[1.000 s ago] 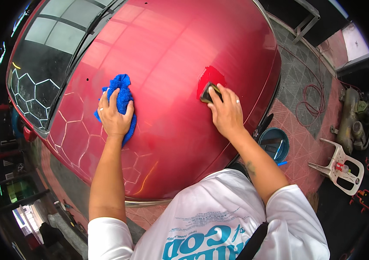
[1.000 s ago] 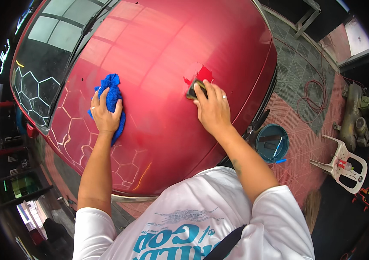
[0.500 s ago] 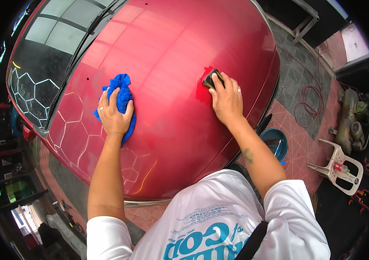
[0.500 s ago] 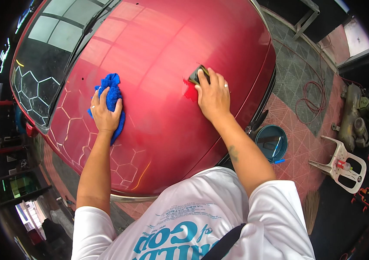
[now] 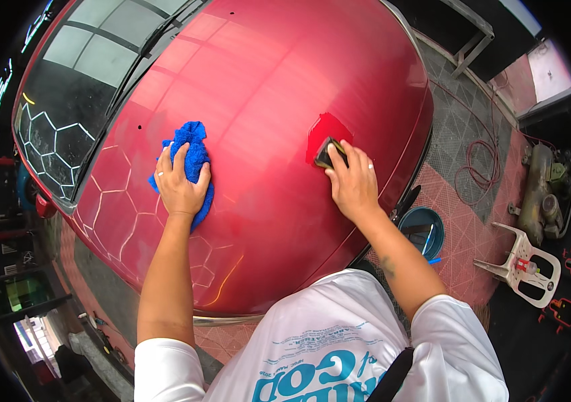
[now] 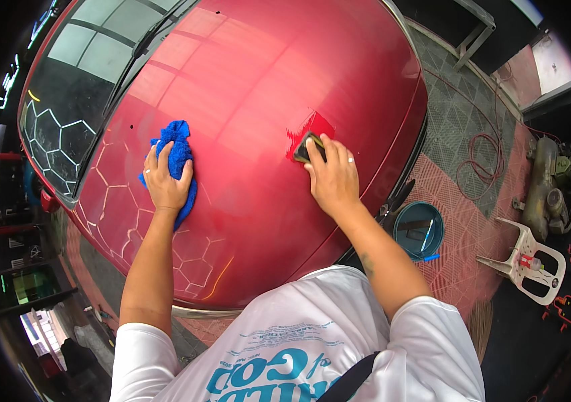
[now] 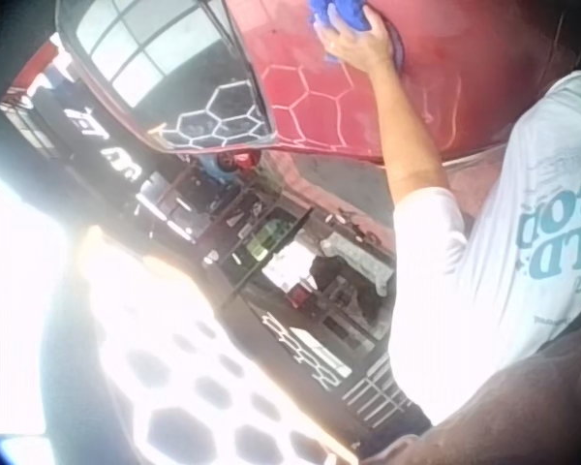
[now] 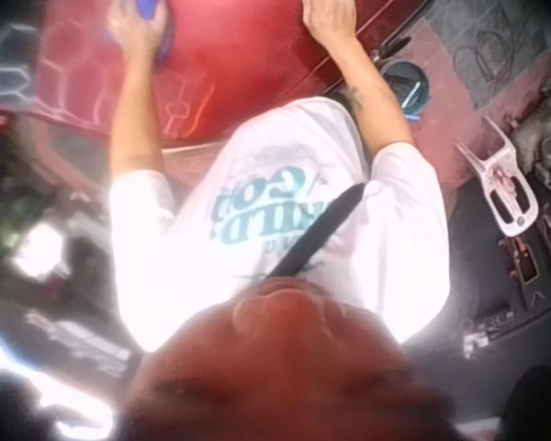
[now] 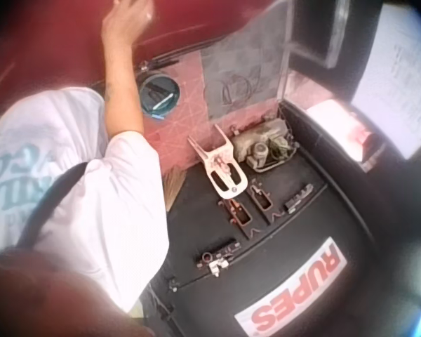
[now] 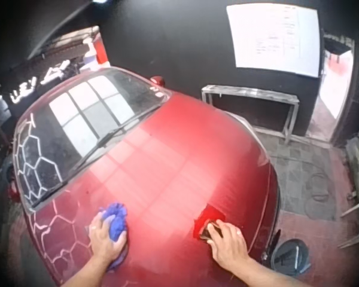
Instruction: The person uses a sanding block to rub the hood of a red car, then wipes the area with a blue microfiber cloth. This cycle of sanding and wiping is repeated across different sections of the hood.
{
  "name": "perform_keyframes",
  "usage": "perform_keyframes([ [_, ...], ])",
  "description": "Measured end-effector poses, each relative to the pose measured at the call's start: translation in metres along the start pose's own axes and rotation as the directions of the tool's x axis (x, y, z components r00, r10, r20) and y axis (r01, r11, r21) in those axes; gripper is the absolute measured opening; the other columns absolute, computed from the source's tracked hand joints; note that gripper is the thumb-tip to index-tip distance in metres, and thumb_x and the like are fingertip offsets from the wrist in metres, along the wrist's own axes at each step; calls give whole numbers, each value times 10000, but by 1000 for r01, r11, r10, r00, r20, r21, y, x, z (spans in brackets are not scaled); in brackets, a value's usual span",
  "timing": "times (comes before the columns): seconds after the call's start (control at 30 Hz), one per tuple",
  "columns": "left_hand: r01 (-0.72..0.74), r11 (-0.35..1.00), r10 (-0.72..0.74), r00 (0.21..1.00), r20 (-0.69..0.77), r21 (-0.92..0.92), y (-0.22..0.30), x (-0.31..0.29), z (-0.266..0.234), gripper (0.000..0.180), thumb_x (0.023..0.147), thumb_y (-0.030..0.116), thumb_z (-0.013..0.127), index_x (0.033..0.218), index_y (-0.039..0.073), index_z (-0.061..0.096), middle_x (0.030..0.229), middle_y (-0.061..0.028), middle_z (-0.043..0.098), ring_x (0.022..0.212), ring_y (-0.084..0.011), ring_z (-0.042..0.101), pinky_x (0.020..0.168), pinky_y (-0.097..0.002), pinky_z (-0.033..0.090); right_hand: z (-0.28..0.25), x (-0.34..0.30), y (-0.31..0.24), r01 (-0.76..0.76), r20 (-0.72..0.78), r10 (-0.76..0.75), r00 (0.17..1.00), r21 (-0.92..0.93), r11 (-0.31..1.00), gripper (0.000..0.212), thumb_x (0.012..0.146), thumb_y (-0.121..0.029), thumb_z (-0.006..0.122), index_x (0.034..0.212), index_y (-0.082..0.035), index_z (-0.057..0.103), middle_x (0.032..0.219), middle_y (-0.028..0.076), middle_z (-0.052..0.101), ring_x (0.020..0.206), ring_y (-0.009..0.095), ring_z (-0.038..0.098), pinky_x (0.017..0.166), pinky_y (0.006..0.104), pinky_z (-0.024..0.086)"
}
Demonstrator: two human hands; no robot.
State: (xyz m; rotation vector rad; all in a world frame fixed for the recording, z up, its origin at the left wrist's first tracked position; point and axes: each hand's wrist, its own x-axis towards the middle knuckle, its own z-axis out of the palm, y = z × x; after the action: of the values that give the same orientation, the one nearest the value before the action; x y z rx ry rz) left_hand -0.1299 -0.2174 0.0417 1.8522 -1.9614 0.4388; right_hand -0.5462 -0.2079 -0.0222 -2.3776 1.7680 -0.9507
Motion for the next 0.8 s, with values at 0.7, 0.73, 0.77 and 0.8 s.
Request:
perform_keyframes([
  [0.7,-5,999,5,1000,-17,-35,0,0,0,699,934,400,948,1566,177,747,1636,-261,666,1539,-481,607,1323,-627,454,-3,16,-6,28,61,-27,998,-21,999,606,1061,-229,842,1617,-61,670,1579,243,674,1374,444,666,1178,581,558],
  [0.73,-17,999,16,1000,-26,-41,1,1,0,701,931,399,950,1564,178,747,1637,-261,666,1540,-481,608,1323,-627,454,-3,18,-6,-27,-27,27,999,-23,999,592,1067,-240,839,1610,-67,677,1575,236,683,1373,440,668,1161,577,565],
  [0.77,-25,999,23,999,-36,-44,1,0,0,702,928,398,952,1563,178,747,1639,-260,666,1540,-481,608,1322,-627,454,-4,21,-6,-26,-100,19,995,-69,997,585,1071,-242,836,1609,-75,677,1582,229,684,1373,435,670,1152,575,567],
  [0.8,-21,999,20,999,-27,-37,1,0,-1,699,929,396,952,1560,174,747,1640,-260,666,1540,-480,609,1320,-628,455,-5,22,-8,-62,-16,61,998,-63,996,588,1070,-246,839,1610,-77,677,1581,240,683,1374,441,669,1152,581,567],
])
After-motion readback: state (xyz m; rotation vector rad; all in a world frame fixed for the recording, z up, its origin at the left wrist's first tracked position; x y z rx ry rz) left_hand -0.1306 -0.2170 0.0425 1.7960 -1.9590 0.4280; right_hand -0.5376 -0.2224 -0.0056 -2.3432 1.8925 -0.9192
